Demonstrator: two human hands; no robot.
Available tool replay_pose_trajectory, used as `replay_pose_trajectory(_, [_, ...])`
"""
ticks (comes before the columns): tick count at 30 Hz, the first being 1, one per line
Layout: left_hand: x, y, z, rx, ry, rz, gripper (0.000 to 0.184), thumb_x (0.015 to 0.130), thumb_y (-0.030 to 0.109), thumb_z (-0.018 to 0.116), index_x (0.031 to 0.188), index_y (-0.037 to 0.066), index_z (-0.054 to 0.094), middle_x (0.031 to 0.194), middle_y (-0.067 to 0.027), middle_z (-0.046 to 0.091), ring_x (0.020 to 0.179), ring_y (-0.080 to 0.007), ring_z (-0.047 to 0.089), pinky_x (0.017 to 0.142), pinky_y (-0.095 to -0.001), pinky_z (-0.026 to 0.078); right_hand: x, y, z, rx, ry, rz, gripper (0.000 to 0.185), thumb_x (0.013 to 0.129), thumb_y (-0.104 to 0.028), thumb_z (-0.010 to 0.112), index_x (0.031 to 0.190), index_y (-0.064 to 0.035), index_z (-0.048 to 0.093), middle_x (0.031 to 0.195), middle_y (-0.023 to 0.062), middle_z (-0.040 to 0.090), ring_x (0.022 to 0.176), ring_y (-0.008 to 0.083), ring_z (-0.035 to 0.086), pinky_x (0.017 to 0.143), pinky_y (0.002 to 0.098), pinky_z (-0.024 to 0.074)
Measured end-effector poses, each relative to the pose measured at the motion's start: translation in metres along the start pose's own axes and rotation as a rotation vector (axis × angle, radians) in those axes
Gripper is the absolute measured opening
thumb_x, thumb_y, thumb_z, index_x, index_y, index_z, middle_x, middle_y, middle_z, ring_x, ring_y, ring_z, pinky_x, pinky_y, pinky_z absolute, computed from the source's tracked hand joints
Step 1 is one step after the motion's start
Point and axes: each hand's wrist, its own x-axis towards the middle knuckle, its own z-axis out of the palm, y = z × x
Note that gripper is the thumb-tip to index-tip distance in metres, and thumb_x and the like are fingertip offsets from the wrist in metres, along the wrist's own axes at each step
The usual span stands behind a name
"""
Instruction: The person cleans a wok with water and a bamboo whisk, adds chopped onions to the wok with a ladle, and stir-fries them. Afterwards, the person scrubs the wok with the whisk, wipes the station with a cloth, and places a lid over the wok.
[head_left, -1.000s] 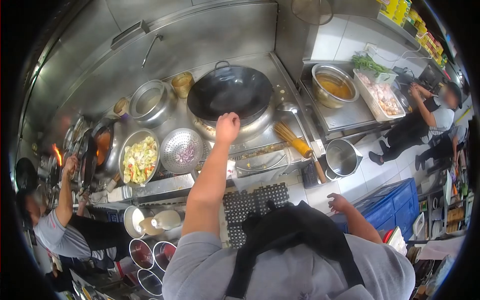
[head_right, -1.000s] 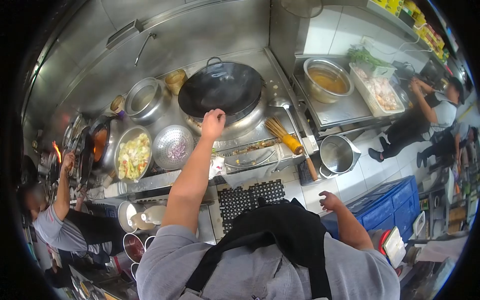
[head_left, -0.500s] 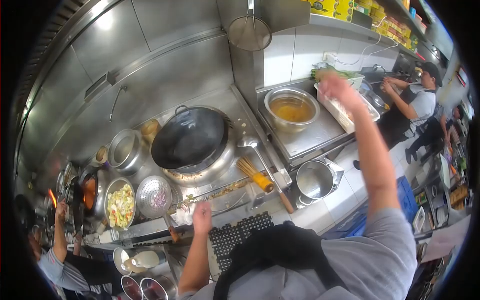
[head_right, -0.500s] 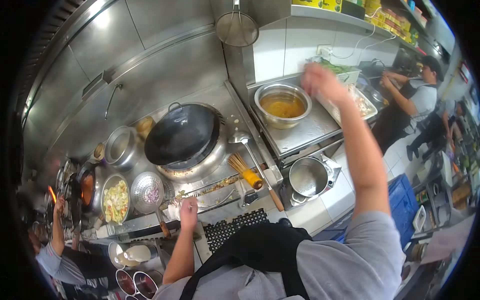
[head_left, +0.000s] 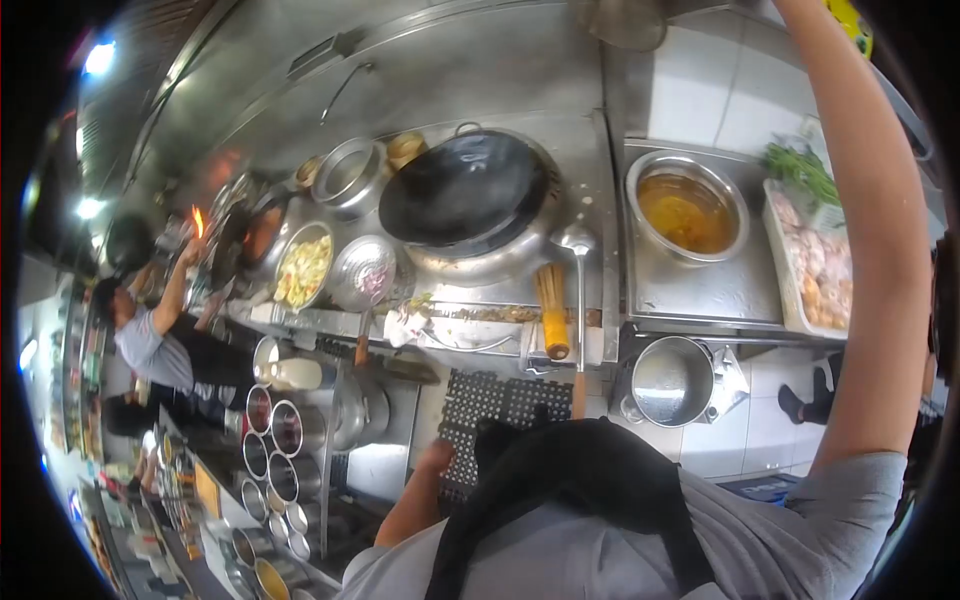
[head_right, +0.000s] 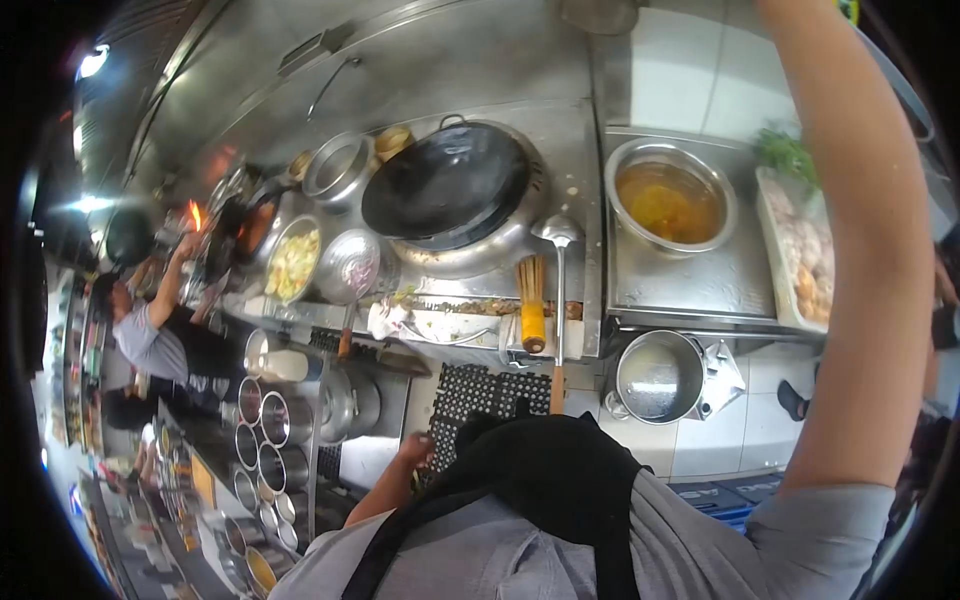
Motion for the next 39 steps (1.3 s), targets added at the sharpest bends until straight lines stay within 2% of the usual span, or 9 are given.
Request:
replay_pose_trajectory(1, [0.005, 0.007, 0.004, 0.09, 0.147, 0.173, 0.033, 0.085, 0.027, 0.066, 0.109, 0.003, 0.067, 0.069, -0.0085, 0.067, 0.054, -0.0188, 0.065, 0.049, -0.0336, 0.053, -0.005, -0.006, 0.003, 0.118, 0.054, 0.1, 0.035, 0.094, -0.027, 0.056, 0.121, -0.0062, 0.064, 0.095, 0.011, 0.069, 0.076, 0.0183, 0.065, 0.069, 0.0327, 0.0539])
replay_pose_trajectory(4, [-0.031, 0.087, 0.013, 0.004, 0.127, 0.051, 0.034, 0.091, 0.033, 0.057, 0.107, 0.005, 0.068, 0.121, -0.0181, 0.064, 0.118, -0.0362, 0.058, 0.098, -0.0458, 0.046, 0.0, 0.007, 0.015, 0.329, 0.133, 0.228, 0.032, 0.094, -0.026, 0.057, 0.119, -0.0082, 0.066, 0.09, 0.0092, 0.067, 0.073, 0.0163, 0.062, 0.065, 0.0307, 0.0519])
replay_pose_trajectory(7, [-0.015, 0.091, 0.032, 0.267, 0.174, 0.555, 0.03, 0.086, 0.03, 0.061, 0.106, 0.01, 0.07, 0.101, -0.0165, 0.071, 0.098, -0.0362, 0.067, 0.087, -0.0453, 0.053, 0.003, 0.031, 0.013, 0.322, 0.125, 0.154, 0.029, 0.093, -0.025, 0.059, 0.116, -0.0084, 0.068, 0.086, 0.0067, 0.064, 0.072, 0.0138, 0.06, 0.063, 0.0293, 0.0498])
replay_pose_trajectory(12, [0.05, 0.108, 0.055, 0.688, -0.079, 0.552, 0.026, 0.081, 0.027, 0.066, 0.094, 0.006, 0.072, 0.094, -0.0161, 0.07, 0.089, -0.0346, 0.067, 0.08, -0.0442, 0.053, 0.017, 0.048, 0.017, 0.182, 0.292, 0.067, 0.027, 0.092, -0.024, 0.061, 0.114, -0.01, 0.069, 0.092, 0.0041, 0.063, 0.081, 0.0117, 0.058, 0.066, 0.029, 0.0482])
replay_pose_trajectory(15, [0.051, 0.134, 0.05, 0.789, -0.095, 0.544, 0.025, 0.08, 0.028, 0.065, 0.091, 0.007, 0.073, 0.093, -0.0167, 0.07, 0.088, -0.0341, 0.068, 0.079, -0.0442, 0.053, 0.031, 0.073, 0.013, 0.011, 0.013, -0.019, 0.039, 0.097, -0.031, 0.056, 0.133, -0.0159, 0.063, 0.142, 0.0173, 0.052, 0.134, 0.0277, 0.046, 0.116, 0.0438, 0.0312])
replay_pose_trajectory(18, [0.041, 0.163, 0.034, 0.799, -0.047, 0.699, 0.028, 0.081, 0.031, 0.062, 0.092, 0.006, 0.073, 0.091, -0.0166, 0.07, 0.083, -0.0332, 0.069, 0.078, -0.0439, 0.054, 0.03, 0.069, 0.015, 0.289, 0.074, 0.156, 0.034, 0.096, -0.031, 0.057, 0.124, -0.0158, 0.068, 0.136, 0.0169, 0.057, 0.128, 0.0303, 0.05, 0.108, 0.0481, 0.038])
replay_pose_trajectory(23, [0.075, 0.185, 0.037, 0.869, 0.042, 0.804, 0.029, 0.082, 0.03, 0.063, 0.097, 0.007, 0.072, 0.103, -0.0168, 0.07, 0.087, -0.0326, 0.07, 0.082, -0.0429, 0.055, 0.032, 0.077, 0.017, -0.019, 0.129, -0.048, 0.034, 0.097, -0.027, 0.052, 0.117, -0.0059, 0.07, 0.123, 0.0181, 0.065, 0.117, 0.0344, 0.057, 0.104, 0.0521, 0.0398])
replay_pose_trajectory(28, [0.054, 0.201, 0.059, 0.363, 0.045, 0.507, 0.025, 0.08, 0.029, 0.066, 0.093, 0.008, 0.072, 0.103, -0.0158, 0.071, 0.098, -0.0332, 0.067, 0.087, -0.0426, 0.053, 0.027, 0.042, 0.013, -0.051, 0.161, 0.052, 0.03, 0.094, -0.022, 0.053, 0.109, -0.0054, 0.072, 0.115, 0.0181, 0.068, 0.113, 0.0337, 0.059, 0.098, 0.0484, 0.0438])
replay_pose_trajectory(39, [0.025, 0.11, 0.071, 0.492, -0.186, 0.356, 0.035, 0.078, 0.018, 0.066, 0.111, 0.009, 0.072, 0.108, -0.0163, 0.071, 0.095, -0.0296, 0.07, 0.082, -0.0416, 0.055, 0.029, 0.041, 0.013, 0.028, 0.193, -0.143, 0.024, 0.083, -0.016, 0.05, 0.063, -0.0059, 0.059, 0.072, 0.0162, 0.062, 0.072, 0.031, 0.055, 0.07, 0.0475, 0.0405])
